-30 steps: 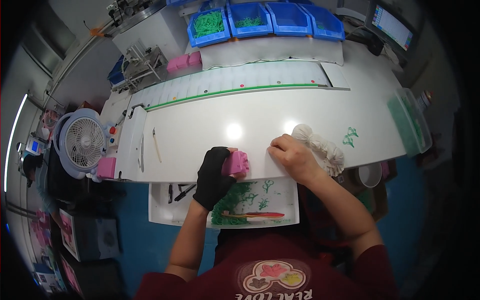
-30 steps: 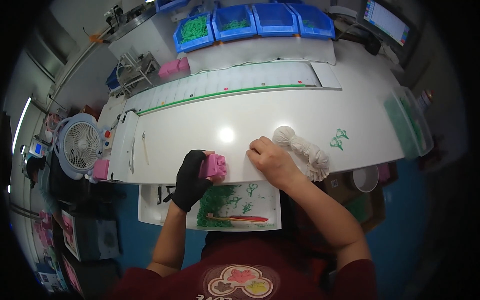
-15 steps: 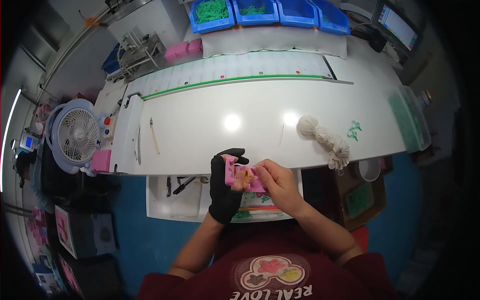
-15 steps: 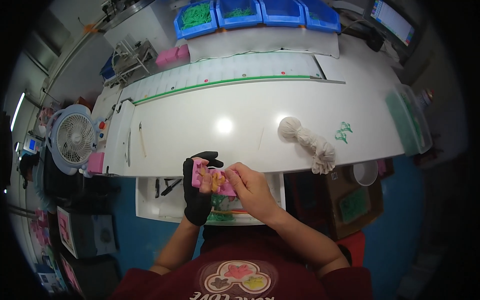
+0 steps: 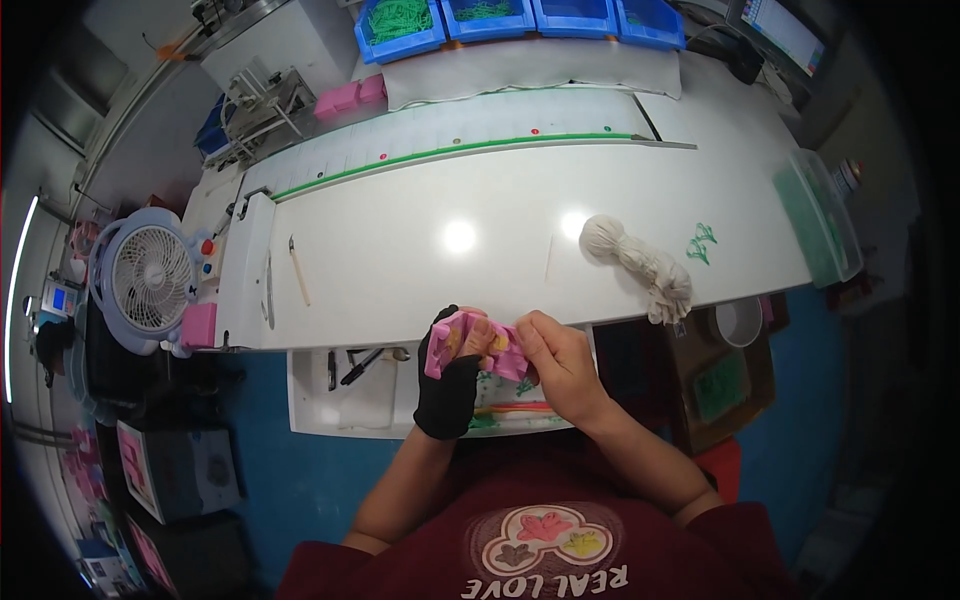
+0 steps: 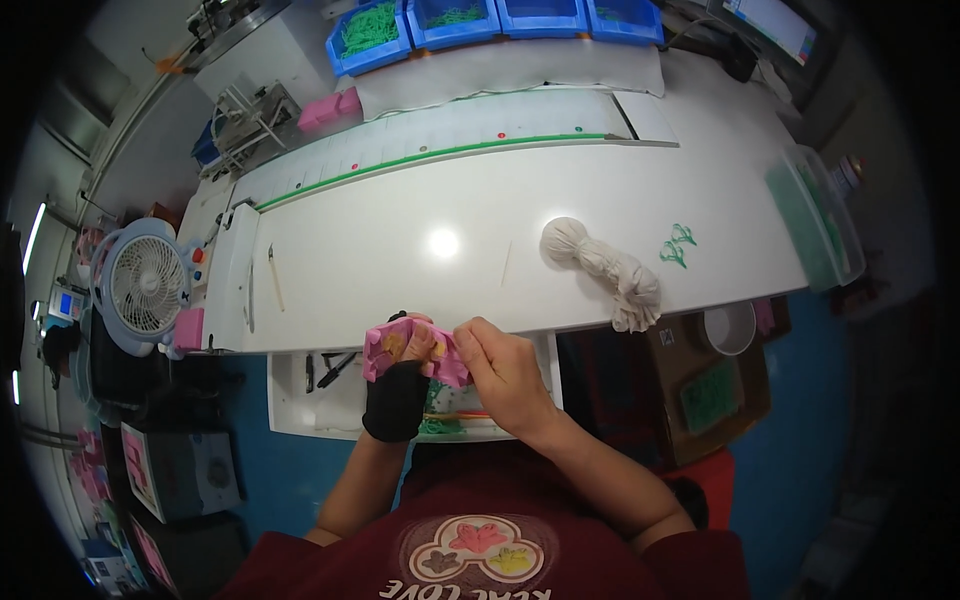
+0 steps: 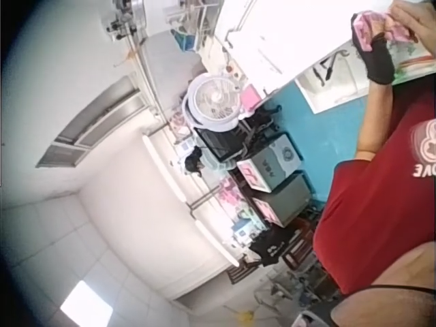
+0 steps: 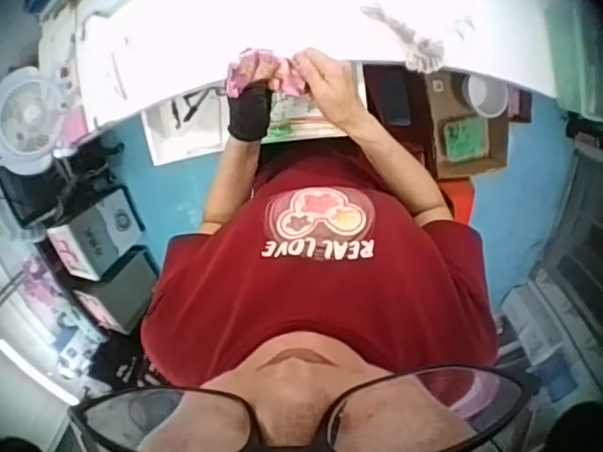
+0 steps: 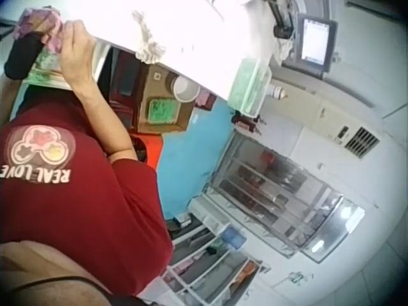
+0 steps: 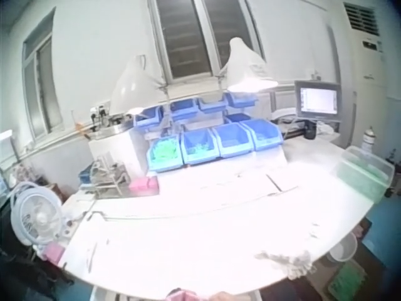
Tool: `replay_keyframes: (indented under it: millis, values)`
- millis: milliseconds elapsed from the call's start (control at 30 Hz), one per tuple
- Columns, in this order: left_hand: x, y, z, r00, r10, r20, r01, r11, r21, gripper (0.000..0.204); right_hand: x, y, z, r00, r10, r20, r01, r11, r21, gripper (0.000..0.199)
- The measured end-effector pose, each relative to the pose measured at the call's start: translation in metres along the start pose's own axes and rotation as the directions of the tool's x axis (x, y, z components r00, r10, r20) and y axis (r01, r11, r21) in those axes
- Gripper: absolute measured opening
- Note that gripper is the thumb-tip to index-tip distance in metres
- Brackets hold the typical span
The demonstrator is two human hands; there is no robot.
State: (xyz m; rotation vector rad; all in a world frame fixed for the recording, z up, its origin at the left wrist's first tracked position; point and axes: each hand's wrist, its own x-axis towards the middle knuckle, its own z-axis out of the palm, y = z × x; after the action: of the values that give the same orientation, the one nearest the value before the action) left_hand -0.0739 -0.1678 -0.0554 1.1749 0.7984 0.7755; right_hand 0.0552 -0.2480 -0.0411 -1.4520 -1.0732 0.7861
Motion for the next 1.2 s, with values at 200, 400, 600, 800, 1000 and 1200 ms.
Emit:
replay_keyframes:
  millis: [200,400,600,800,1000,1200]
  values:
    - [0.002,-0.007,-0.001,0.99,0.131,-0.058,-0.119,0.976,0.18,0.02,0.005,-0.003,-0.008,0.987,0.138,0.08,-0.143,0.988,0.062,0.027]
    - [-0.003,0.0,0.003,0.905,0.425,0.003,-0.35,0.741,0.572,0.021,0.005,0.011,-0.008,0.986,0.065,0.157,-0.069,0.997,0.02,0.017]
    - [-0.008,0.006,0.001,0.978,-0.205,0.049,0.21,0.93,-0.302,0.023,0.002,0.017,-0.008,0.984,-0.075,0.161,0.029,0.962,0.27,0.012]
    - [-0.006,0.015,-0.003,0.978,0.137,0.159,-0.175,0.952,0.251,0.032,-0.002,0.008,-0.01,0.99,-0.031,0.139,-0.005,0.968,0.25,0.019]
    - [-0.004,-0.003,-0.004,0.96,0.265,0.096,-0.281,0.889,0.361,0.035,-0.002,0.005,-0.013,0.992,0.078,0.103,-0.083,0.995,0.049,0.02]
    - [-0.007,0.001,-0.004,0.989,0.096,0.116,-0.115,0.979,0.171,0.038,-0.005,0.007,-0.011,0.995,-0.029,0.098,0.02,0.996,0.086,0.019]
